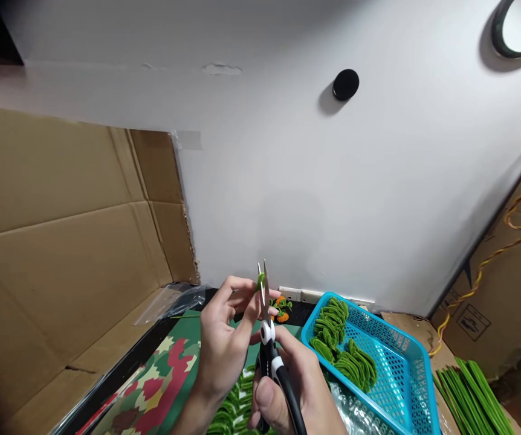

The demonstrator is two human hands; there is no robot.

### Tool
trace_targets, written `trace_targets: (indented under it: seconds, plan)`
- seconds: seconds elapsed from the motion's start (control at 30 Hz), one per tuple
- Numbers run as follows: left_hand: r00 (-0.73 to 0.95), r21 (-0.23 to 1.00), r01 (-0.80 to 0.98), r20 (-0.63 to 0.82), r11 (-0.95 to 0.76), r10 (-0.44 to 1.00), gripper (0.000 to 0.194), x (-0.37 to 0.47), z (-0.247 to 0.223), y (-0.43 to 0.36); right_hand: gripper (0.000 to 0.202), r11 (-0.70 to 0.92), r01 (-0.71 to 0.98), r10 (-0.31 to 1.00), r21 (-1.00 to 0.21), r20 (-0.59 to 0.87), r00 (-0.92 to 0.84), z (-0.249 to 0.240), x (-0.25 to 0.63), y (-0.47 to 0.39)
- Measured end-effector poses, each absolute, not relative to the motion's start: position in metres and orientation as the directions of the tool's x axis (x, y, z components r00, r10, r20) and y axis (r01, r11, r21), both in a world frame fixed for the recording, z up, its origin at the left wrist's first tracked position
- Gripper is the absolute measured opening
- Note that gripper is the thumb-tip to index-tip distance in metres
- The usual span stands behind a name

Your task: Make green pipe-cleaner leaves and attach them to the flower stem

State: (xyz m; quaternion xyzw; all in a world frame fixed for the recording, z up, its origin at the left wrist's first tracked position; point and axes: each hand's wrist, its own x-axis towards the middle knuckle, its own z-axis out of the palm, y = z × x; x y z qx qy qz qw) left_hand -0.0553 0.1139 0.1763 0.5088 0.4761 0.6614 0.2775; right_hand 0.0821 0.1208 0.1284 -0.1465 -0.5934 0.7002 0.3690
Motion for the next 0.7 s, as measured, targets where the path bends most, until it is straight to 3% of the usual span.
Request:
trace_targets:
  seconds: [0.13, 0.27, 0.5, 0.7]
  plan:
    - [-0.233, 0.813, 0.276, 0.573, -0.512, 0.786, 0.011, -0.058, 0.173, 0.118, 0.076, 0.001, -0.392, 0.699, -0.920, 0.281, -0.658, 0.128, 0.086, 0.126]
    - [-0.127, 0.694, 0.379, 0.695, -0.613, 0.708, 0.003, -0.061, 0.167, 0.125, 0.083, -0.009, -0.440, 0.714, -0.898, 0.302, -0.632, 0.129, 0.088, 0.129]
    - [-0.090, 0.599, 0.349, 0.787, -0.721, 0.611, 0.018, -0.063, 0.167, 0.129, 0.088, -0.011, -0.472, 0.676, -0.881, 0.342, -0.653, 0.141, 0.089, 0.129]
    - [-0.051, 0.489, 0.447, 0.850, -0.749, 0.524, 0.019, -0.068, 0.167, 0.132, 0.088, 0.002, -0.459, 0.677, -0.888, 0.339, -0.653, 0.137, 0.091, 0.127]
